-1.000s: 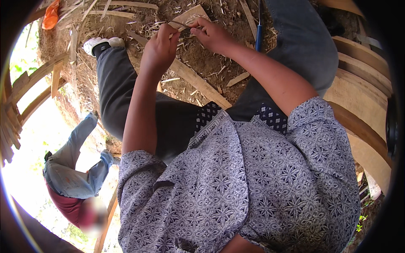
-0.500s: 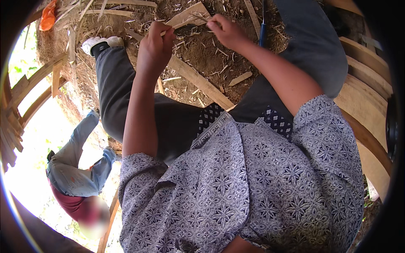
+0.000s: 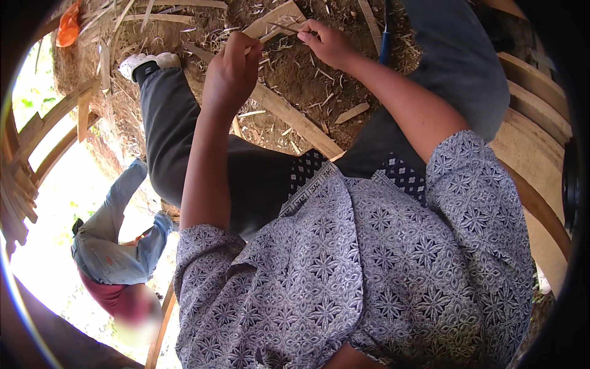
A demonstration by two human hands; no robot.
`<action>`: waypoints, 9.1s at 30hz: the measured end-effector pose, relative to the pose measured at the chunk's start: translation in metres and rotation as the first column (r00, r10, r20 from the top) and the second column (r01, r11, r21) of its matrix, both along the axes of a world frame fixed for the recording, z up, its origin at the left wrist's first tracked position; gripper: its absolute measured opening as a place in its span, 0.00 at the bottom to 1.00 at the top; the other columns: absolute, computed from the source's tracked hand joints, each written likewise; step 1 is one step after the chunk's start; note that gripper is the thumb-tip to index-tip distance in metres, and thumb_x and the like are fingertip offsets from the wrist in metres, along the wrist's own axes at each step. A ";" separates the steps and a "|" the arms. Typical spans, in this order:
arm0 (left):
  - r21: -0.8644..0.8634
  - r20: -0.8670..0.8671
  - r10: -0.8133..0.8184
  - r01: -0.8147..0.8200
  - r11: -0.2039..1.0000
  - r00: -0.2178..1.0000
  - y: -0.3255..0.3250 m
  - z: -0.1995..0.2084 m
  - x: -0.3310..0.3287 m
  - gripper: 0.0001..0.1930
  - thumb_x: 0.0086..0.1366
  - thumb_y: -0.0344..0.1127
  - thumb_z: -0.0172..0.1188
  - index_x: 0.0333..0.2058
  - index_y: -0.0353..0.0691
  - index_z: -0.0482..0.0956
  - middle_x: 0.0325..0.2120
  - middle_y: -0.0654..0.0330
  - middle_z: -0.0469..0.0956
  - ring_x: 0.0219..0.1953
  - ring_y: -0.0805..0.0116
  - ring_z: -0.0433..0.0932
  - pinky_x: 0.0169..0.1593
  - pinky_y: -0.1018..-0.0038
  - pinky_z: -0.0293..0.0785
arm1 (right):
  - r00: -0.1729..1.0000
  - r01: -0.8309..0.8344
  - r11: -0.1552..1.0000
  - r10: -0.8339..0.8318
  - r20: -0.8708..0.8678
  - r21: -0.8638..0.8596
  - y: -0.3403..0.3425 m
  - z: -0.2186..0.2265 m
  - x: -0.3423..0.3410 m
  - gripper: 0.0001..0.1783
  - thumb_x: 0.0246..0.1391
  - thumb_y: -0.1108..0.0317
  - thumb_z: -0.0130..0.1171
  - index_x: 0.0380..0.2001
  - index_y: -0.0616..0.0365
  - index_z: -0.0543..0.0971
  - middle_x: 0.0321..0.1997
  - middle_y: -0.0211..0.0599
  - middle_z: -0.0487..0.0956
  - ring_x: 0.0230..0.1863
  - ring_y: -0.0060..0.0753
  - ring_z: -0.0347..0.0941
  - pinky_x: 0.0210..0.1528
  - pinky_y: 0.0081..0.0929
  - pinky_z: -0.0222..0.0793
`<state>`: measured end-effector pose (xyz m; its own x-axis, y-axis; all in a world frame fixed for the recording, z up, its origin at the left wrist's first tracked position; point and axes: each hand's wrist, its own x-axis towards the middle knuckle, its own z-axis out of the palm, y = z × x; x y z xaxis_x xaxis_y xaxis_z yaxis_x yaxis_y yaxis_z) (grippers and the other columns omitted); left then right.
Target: The person sits on the ground and uses a curved knife to carve a thin wooden stick. They hold the stick with their left hand and repeatedly shave off thin layers of wood with the knife in their right hand, creating wood shavings that fall onto the ground.
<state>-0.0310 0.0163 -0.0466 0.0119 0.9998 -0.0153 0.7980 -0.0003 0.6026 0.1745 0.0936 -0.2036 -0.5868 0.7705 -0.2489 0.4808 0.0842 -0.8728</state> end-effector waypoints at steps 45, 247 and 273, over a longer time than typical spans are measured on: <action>-0.141 0.032 0.073 -0.068 0.988 0.997 -0.002 0.006 0.001 0.08 0.73 0.36 0.57 0.42 0.37 0.72 0.27 0.52 0.83 0.31 0.54 0.85 0.35 0.63 0.79 | 0.920 0.368 0.916 -0.384 0.082 0.157 0.028 -0.063 -0.031 0.21 0.63 0.54 0.59 0.48 0.62 0.74 0.46 0.52 0.80 0.48 0.55 0.78 0.47 0.46 0.74; -0.191 0.097 0.104 -0.083 0.978 0.990 0.007 0.007 -0.001 0.09 0.74 0.37 0.56 0.40 0.37 0.71 0.29 0.54 0.84 0.35 0.53 0.86 0.38 0.64 0.79 | 0.984 0.042 0.963 0.008 0.181 -0.267 0.023 0.038 -0.008 0.18 0.67 0.56 0.54 0.47 0.62 0.75 0.38 0.47 0.79 0.43 0.46 0.77 0.45 0.43 0.71; -0.086 0.062 0.080 -0.074 0.994 0.995 0.011 0.005 0.001 0.07 0.71 0.32 0.60 0.38 0.38 0.70 0.23 0.54 0.83 0.28 0.55 0.86 0.30 0.66 0.80 | 0.997 0.043 0.999 -0.044 0.071 0.018 0.007 -0.016 -0.005 0.13 0.65 0.52 0.57 0.43 0.48 0.78 0.27 0.37 0.80 0.30 0.40 0.79 0.34 0.41 0.72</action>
